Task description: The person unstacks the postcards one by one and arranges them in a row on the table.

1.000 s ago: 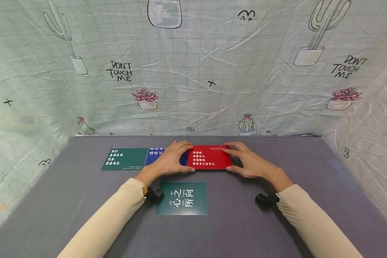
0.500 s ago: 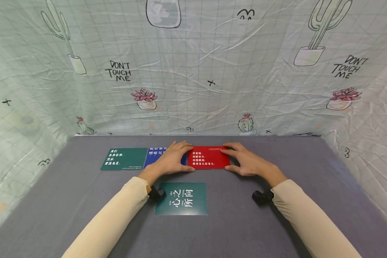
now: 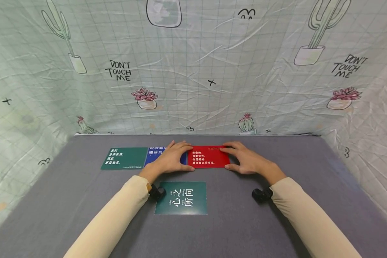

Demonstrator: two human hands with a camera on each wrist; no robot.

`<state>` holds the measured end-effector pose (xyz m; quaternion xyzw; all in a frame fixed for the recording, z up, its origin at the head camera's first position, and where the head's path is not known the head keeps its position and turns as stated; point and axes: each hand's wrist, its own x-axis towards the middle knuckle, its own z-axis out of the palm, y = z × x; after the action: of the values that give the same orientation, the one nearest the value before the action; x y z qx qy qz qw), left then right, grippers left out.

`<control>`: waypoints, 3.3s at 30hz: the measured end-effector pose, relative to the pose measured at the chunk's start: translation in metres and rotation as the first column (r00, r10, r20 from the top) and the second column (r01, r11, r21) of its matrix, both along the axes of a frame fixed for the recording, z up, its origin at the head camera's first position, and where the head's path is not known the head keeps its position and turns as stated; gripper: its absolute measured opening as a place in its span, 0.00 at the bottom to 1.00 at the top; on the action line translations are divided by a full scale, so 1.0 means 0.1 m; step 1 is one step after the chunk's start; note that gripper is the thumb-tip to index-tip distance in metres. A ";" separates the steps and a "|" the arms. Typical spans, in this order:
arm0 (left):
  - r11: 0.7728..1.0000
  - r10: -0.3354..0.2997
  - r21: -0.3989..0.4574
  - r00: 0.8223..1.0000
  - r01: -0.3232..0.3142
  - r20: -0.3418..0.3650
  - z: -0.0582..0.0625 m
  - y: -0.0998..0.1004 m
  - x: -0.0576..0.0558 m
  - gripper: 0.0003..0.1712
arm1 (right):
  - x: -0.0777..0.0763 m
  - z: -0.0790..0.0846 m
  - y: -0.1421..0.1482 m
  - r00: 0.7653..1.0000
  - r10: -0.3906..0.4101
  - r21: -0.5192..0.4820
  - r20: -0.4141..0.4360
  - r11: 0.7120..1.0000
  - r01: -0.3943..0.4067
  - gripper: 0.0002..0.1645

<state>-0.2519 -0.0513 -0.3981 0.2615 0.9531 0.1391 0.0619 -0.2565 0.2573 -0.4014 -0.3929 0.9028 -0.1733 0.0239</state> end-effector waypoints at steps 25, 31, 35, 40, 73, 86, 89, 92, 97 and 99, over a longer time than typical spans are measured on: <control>1.000 -0.003 0.006 1.000 0.003 0.012 0.01 -0.02 0.00 0.44 | -0.02 0.02 -0.01 1.000 -0.010 0.015 0.002 1.000 0.010 0.40; 0.998 -0.024 0.058 1.000 0.023 0.016 0.08 -0.04 -0.01 0.45 | -0.02 0.07 -0.03 0.997 -0.055 0.025 0.049 0.998 0.054 0.42; 0.993 -0.025 0.114 1.000 0.025 -0.007 0.17 -0.10 -0.01 0.45 | 0.00 0.15 -0.04 0.996 -0.067 0.009 0.063 0.998 0.067 0.43; 0.981 -0.023 0.193 1.000 0.024 -0.010 0.23 -0.21 0.09 0.45 | 0.11 0.26 -0.05 0.998 -0.056 -0.036 0.038 0.998 0.058 0.43; 0.911 -0.059 0.410 0.998 0.047 0.015 0.21 -0.69 1.10 0.52 | 1.04 0.18 -0.52 0.997 -0.026 -0.226 0.068 0.973 0.040 0.48; 0.902 -0.135 0.415 0.991 0.122 0.003 0.04 -0.73 1.26 0.55 | 1.19 0.07 -0.64 0.998 -0.017 -0.211 0.065 0.977 0.031 0.50; 0.903 -0.124 0.416 0.992 0.104 0.022 0.03 -0.73 1.27 0.55 | 1.21 0.04 -0.67 0.997 -0.026 -0.205 0.076 0.978 0.041 0.50; 0.908 -0.109 0.410 0.994 0.087 0.031 0.01 -0.74 1.29 0.55 | 1.21 0.02 -0.69 0.997 -0.029 -0.202 0.078 0.978 0.044 0.51; 0.912 -0.104 0.402 0.994 0.078 0.043 -0.04 -0.75 1.29 0.55 | 1.21 -0.02 -0.72 0.997 -0.039 -0.188 0.067 0.981 0.051 0.52; 0.912 -0.109 0.402 0.993 0.080 0.049 -0.06 -0.74 1.29 0.55 | 1.20 -0.03 -0.73 0.997 -0.044 -0.183 0.064 0.982 0.055 0.52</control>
<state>-0.1234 -0.1250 -0.4040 0.3094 0.8882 0.3364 0.0473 -0.1363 0.1842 -0.4042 -0.3655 0.8911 -0.2686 0.0101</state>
